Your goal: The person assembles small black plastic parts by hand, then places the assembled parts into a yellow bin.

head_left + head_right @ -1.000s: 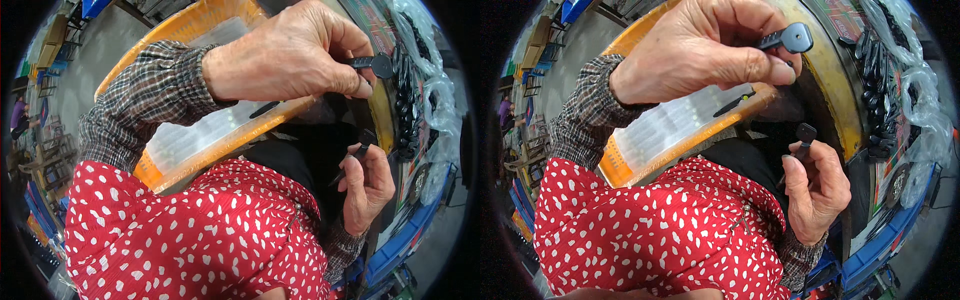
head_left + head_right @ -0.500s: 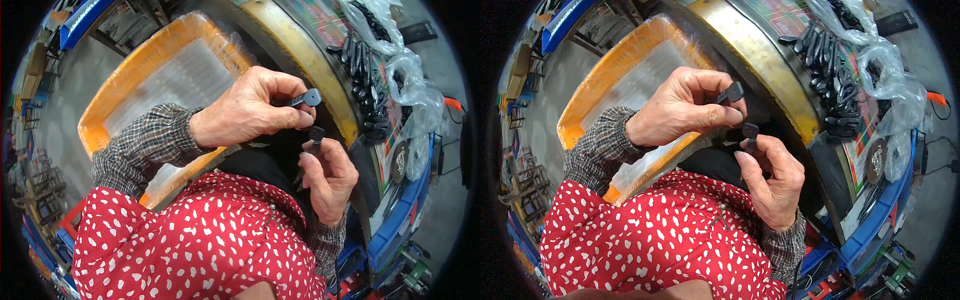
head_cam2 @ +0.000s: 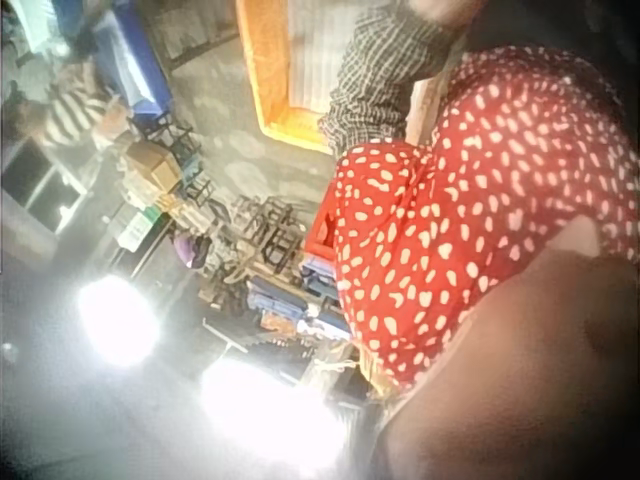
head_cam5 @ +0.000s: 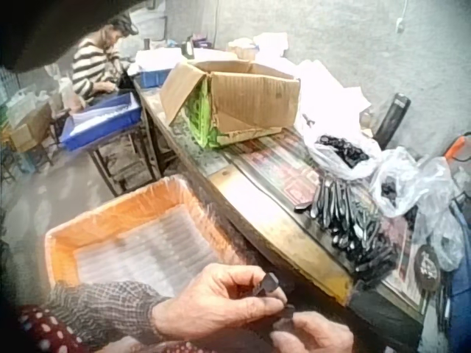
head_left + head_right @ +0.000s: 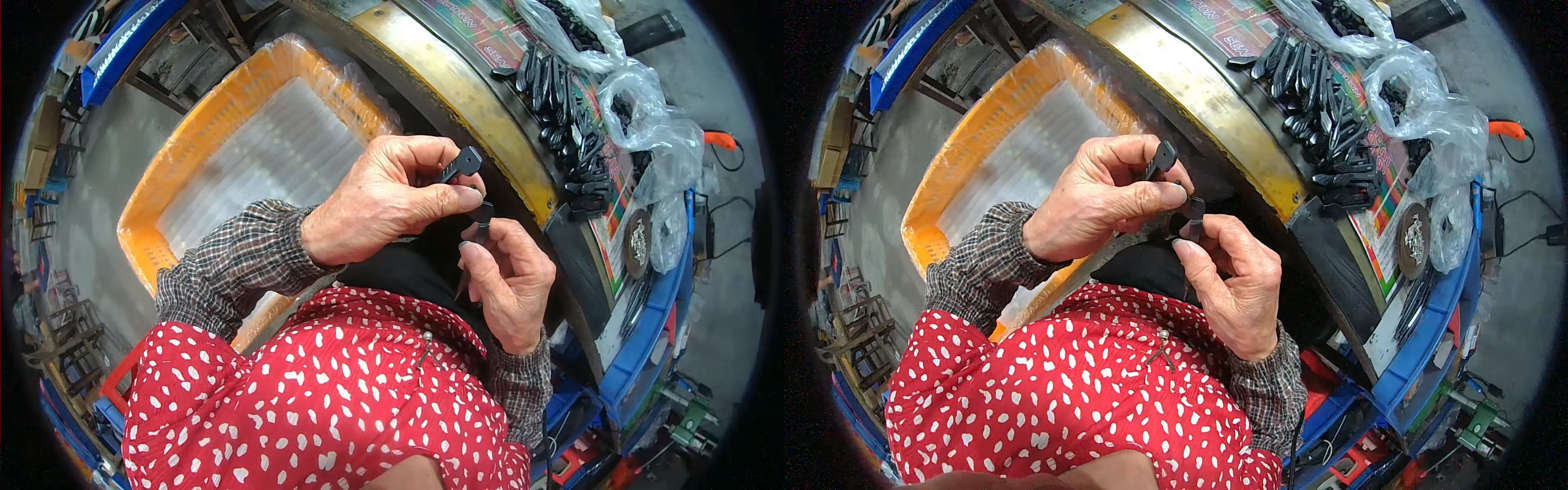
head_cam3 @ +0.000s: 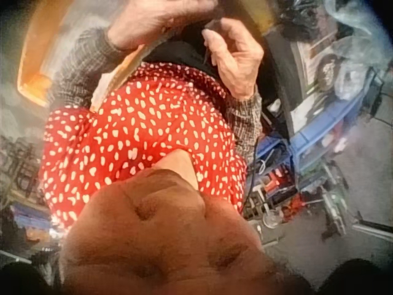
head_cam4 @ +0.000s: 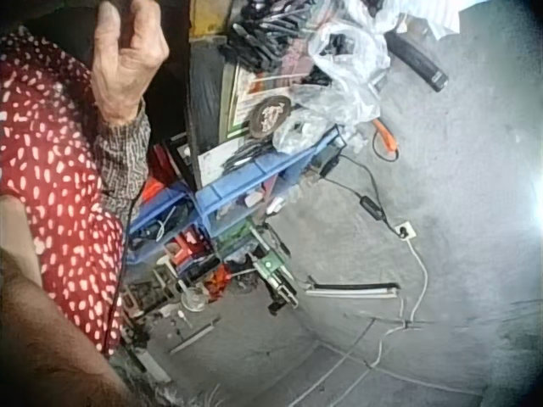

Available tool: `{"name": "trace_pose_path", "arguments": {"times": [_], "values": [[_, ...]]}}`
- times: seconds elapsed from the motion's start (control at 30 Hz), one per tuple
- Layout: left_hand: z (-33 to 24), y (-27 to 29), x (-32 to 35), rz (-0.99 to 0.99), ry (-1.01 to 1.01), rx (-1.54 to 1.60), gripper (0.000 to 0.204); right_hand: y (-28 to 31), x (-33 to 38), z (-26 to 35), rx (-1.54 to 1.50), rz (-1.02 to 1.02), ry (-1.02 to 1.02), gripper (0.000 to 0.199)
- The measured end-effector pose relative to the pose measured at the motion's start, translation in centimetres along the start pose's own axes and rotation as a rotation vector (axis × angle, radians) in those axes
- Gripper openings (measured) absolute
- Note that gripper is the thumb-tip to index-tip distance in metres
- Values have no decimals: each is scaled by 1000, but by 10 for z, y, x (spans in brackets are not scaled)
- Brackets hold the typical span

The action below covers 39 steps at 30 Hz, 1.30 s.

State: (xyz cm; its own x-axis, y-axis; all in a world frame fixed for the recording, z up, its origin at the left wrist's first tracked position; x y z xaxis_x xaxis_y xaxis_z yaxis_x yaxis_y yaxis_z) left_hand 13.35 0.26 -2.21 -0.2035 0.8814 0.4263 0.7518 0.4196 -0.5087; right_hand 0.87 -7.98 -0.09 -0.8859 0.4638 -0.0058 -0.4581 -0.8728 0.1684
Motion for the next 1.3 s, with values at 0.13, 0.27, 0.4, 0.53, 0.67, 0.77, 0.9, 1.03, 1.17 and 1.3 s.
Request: {"name": "trace_pose_path", "arguments": {"times": [0.13, 0.27, 0.4, 0.53, 0.67, 0.77, 0.9, 1.03, 1.17, 1.3], "values": [[1, -3, -1, -46, -54, -121, 9, 1, 3, -3, -12, 7, 11, 14], [2, -4, 0, -65, -116, -151, 10, 1, 4, -4, 1, 11, -11, 14], [2, -8, 0, -60, -111, -150, 10, 2, 5, -5, -23, -1, -8, 13], [2, -11, -4, -58, -134, -157, 12, 5, 5, -6, -38, -8, 8, 13], [2, -14, -8, -66, -160, -193, 12, 7, 4, -6, -34, -17, 17, 13], [5, -16, -7, -95, -158, -186, 12, 6, 6, -10, -48, -19, 3, 13], [5, -16, -8, -124, -241, -235, 10, 4, 6, -12, -66, -28, -19, 13], [8, -12, -13, -193, -337, -349, 8, 1, 5, -20, -55, -54, -1, 14], [13, -10, -14, -194, -215, -285, 7, 0, 6, -23, -58, -46, -31, 15], [18, -9, -15, -177, -201, -169, 8, -3, 7, -23, -96, -51, -37, 16]]}}
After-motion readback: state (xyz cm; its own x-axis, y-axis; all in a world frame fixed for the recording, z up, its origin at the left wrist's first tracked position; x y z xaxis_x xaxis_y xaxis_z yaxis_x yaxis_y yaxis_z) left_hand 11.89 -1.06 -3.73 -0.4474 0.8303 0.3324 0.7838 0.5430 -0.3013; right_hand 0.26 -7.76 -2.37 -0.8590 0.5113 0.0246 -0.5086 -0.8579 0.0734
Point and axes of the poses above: each hand's wrist, its own x-axis away from the middle knuckle, its own y-axis out of the back of the hand, z = x × y, the point moved 6 cm from there along -x, towards the middle knuckle, and after that the axes turned 13 degrees about y, right-handed, at the moved point
